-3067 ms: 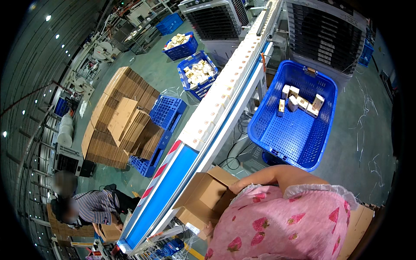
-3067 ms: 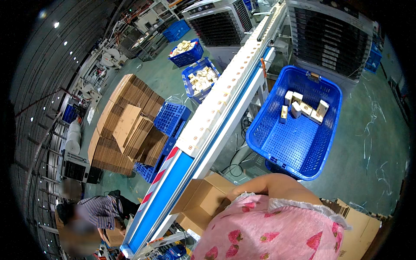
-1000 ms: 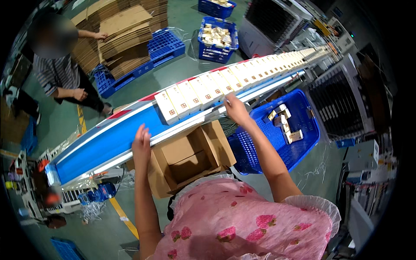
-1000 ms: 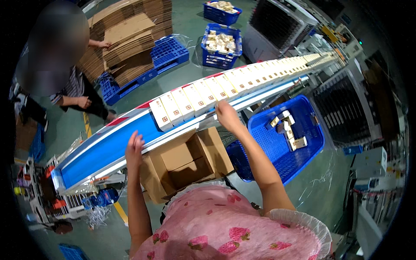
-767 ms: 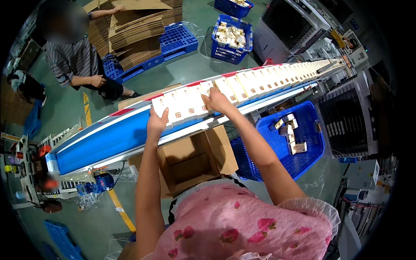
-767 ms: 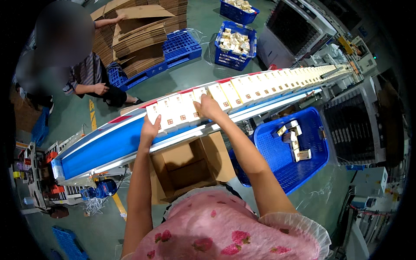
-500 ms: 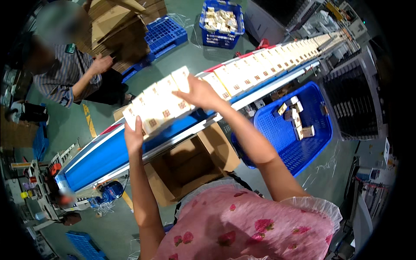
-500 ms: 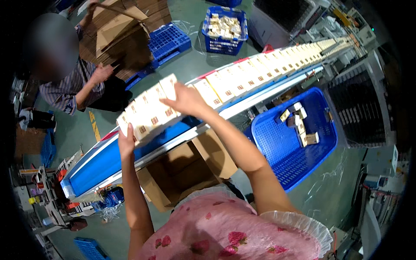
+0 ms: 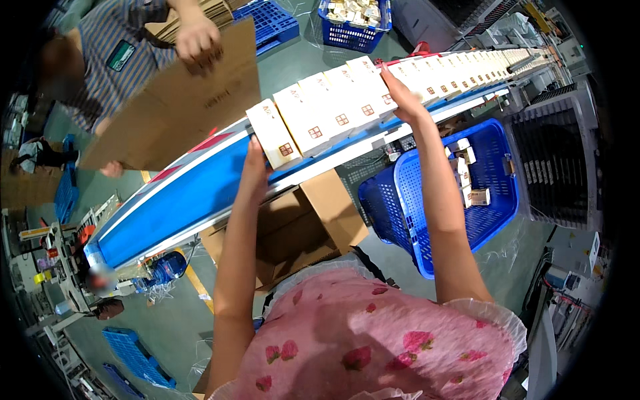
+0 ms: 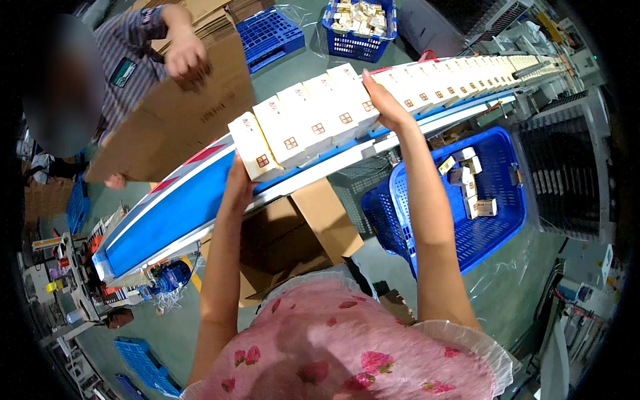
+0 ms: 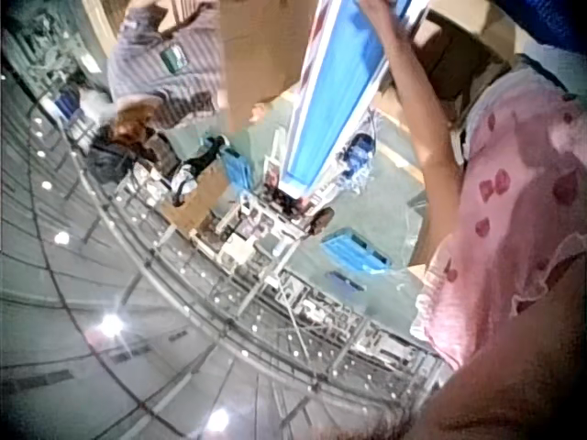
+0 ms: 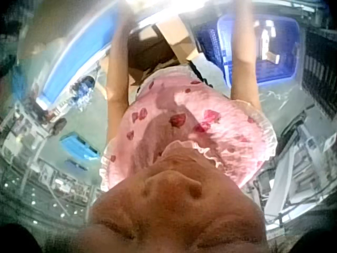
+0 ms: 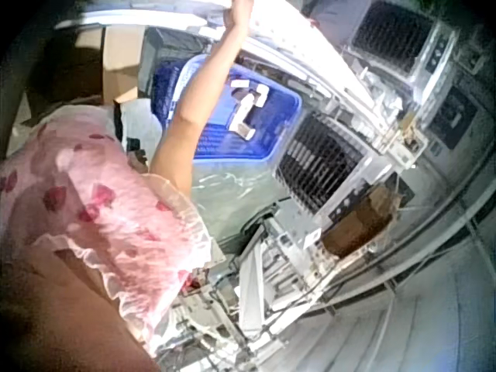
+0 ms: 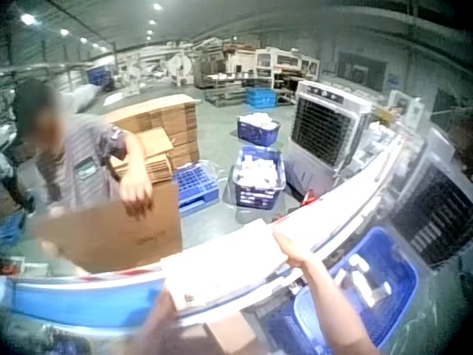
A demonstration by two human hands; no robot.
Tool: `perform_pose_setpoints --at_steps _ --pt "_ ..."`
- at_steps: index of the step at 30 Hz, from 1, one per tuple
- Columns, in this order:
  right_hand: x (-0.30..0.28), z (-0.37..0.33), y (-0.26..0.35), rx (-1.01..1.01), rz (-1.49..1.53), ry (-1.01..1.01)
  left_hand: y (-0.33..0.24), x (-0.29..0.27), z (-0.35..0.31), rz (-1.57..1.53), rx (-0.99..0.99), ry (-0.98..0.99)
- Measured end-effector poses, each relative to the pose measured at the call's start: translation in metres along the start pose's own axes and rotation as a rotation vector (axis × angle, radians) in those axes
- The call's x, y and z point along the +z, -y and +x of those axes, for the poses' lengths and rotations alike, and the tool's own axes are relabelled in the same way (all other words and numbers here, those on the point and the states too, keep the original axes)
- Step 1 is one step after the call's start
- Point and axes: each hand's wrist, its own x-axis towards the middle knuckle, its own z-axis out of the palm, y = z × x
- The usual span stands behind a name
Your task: The person picks up white rectangular packages from a conveyor belt and places them into cardboard boxes, moving each filled box to a stack on a pallet.
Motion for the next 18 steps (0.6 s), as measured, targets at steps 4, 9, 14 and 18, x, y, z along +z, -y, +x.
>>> perform_pose_setpoints --at_steps 4,9,14,18 --pt "0.014 0.013 -0.016 -0.123 -0.369 -0.16 -0.023 0.006 -0.012 -0.051 0.008 -0.012" --pt "0.001 0.013 -0.011 -0.08 -0.112 -0.022 0.005 0.011 0.001 -0.031 0.096 0.043" --pt "0.017 0.023 -0.028 0.182 0.331 0.023 0.008 0.003 0.008 -0.045 -0.047 -0.068" --pt "0.057 0.022 -0.057 0.168 0.335 -0.022 0.012 -0.032 0.004 0.003 -0.046 -0.171"
